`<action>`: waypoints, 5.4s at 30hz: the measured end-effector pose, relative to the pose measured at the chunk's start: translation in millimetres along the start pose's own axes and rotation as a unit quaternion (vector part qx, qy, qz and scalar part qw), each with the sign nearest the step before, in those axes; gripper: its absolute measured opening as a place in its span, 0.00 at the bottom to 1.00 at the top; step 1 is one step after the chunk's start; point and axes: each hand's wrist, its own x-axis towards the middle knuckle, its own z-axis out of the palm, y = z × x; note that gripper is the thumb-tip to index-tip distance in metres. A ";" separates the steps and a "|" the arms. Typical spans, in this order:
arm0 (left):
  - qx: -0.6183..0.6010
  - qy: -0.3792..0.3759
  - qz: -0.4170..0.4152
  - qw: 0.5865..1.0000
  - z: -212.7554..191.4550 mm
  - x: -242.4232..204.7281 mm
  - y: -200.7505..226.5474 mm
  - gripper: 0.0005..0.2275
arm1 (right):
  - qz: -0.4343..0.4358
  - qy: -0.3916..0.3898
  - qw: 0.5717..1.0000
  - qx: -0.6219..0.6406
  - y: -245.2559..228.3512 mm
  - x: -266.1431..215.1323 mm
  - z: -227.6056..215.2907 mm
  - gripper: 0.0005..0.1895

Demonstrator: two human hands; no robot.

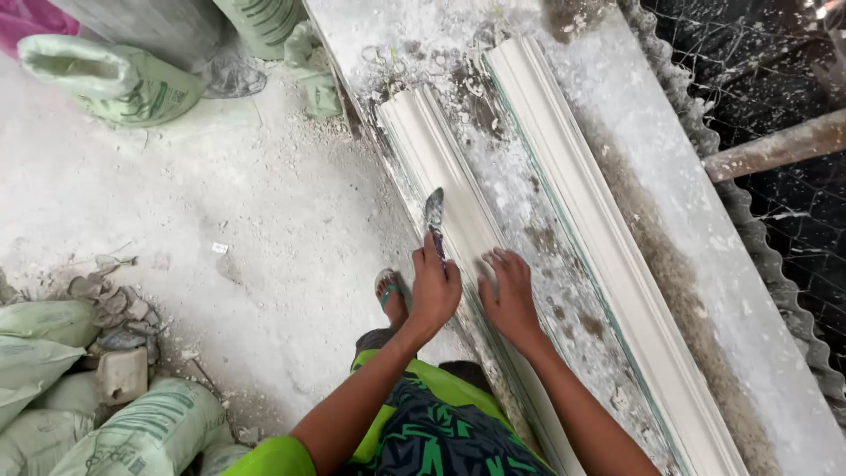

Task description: Scraping and smoothing gypsum plaster moldings using a hand trowel.

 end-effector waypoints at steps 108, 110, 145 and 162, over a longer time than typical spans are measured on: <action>0.259 -0.629 0.530 0.507 -95.5 331.3 38.9 0.14 | 0.622 0.314 0.708 -0.118 -106.4 -94.7 159.6 0.36; 0.292 -0.631 0.521 0.495 -93.8 332.4 43.2 0.13 | 0.621 0.321 0.705 -0.118 -106.3 -93.4 160.8 0.36; 0.298 -0.677 0.478 0.474 35.9 21.9 54.2 0.13 | 0.691 0.277 0.653 -0.139 -111.8 -74.9 142.0 0.29; 0.322 -0.639 0.537 0.447 176.5 -315.4 35.7 0.14 | 0.631 0.444 0.635 0.027 -161.2 -399.6 140.5 0.27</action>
